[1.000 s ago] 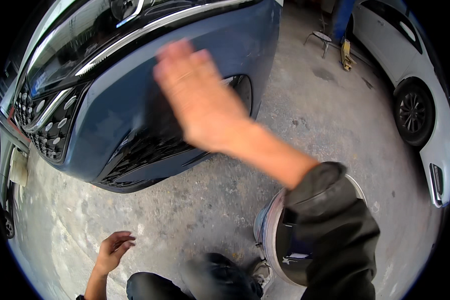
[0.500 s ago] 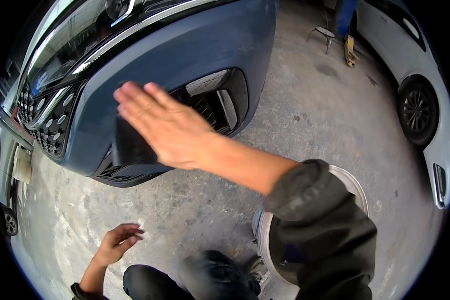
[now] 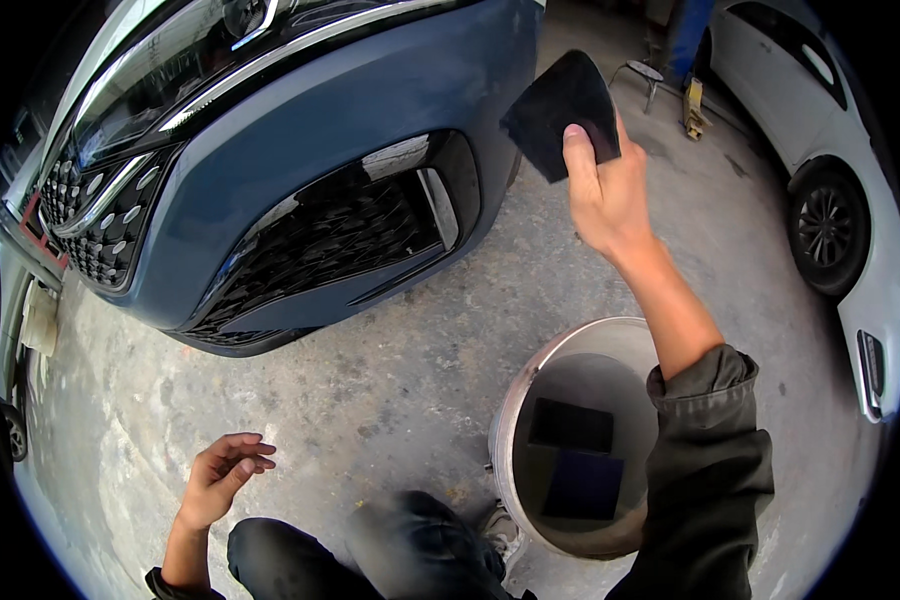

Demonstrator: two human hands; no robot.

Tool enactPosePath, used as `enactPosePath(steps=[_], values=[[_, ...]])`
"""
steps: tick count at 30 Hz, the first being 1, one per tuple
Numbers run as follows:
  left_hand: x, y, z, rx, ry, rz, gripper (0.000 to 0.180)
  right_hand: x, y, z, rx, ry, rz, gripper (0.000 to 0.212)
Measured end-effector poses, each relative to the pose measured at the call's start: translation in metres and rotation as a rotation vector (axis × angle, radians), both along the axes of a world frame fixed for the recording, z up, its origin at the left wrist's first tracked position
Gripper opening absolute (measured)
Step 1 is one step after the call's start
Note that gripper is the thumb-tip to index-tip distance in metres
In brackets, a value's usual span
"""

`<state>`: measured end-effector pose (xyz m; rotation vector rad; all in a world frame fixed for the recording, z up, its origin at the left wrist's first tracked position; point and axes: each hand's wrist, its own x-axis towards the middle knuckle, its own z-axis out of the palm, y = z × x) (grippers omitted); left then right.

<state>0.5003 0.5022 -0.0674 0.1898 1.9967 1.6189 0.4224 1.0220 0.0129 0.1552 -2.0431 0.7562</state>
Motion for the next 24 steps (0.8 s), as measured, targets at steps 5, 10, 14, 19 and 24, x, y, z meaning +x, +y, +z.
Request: enactPosePath(steps=[5, 10, 14, 19, 24], values=[[0.006, 0.01, -0.005, 0.02, -0.002, -0.021, 0.035, -0.023, 0.009, 0.027, 0.076, -0.201, 0.017, 0.02], [0.009, 0.001, -0.009, -0.011, -0.018, 0.047, 0.035, -0.078, -0.02, 0.047, 0.514, -0.125, 0.071, 0.027], [0.013, -0.011, -0.017, -0.008, -0.036, 0.079, 0.035, -0.095, -0.017, 0.058, 0.643, -0.047, 0.093, 0.037], [0.005, -0.012, -0.033, -0.025, -0.06, 0.075, 0.035, -0.101, -0.093, 0.044, 0.702, 0.158, 0.212, 0.04], [0.002, -0.006, -0.031, -0.017, -0.046, 0.033, 0.035, -0.092, -0.105, 0.05, 0.658, -0.031, 0.203, 0.033]])
